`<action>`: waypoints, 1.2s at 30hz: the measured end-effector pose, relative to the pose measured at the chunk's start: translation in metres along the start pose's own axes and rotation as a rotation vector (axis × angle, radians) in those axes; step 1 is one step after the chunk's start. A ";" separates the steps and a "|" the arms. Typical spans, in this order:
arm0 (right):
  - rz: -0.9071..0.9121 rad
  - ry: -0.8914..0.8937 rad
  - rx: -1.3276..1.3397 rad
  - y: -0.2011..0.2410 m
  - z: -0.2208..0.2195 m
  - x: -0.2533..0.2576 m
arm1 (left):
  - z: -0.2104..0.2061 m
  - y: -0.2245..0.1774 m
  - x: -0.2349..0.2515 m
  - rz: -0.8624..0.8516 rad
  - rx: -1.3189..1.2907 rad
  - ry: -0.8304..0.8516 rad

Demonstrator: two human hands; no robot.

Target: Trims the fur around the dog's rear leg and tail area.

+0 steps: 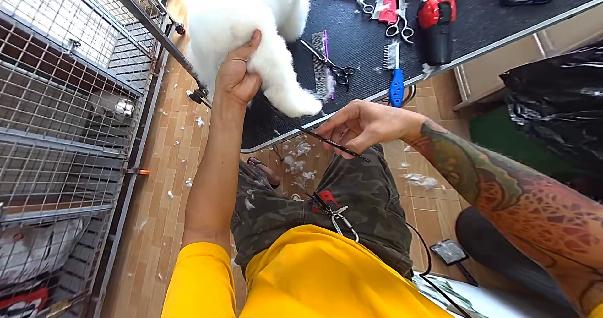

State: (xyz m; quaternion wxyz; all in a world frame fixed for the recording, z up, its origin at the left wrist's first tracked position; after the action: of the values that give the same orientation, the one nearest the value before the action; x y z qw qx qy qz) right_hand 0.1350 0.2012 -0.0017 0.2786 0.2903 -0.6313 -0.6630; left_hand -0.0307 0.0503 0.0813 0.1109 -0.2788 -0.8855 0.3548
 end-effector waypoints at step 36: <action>-0.084 -0.087 -0.182 0.003 0.009 -0.003 | 0.001 0.002 0.001 0.017 -0.023 -0.004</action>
State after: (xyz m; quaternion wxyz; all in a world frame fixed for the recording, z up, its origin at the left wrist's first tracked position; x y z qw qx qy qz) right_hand 0.1303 0.2095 0.0013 0.2479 0.2608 -0.5671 -0.7409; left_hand -0.0307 0.0515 0.0791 0.1027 -0.2868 -0.8874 0.3461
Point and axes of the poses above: each hand's wrist, its own x-axis towards the middle knuckle, its own z-axis out of the back of the hand, y = z × x, the point moved 8 cm from there along x, towards the middle knuckle, and after that the axes turned 7 degrees about y, right-handed, at the moved point
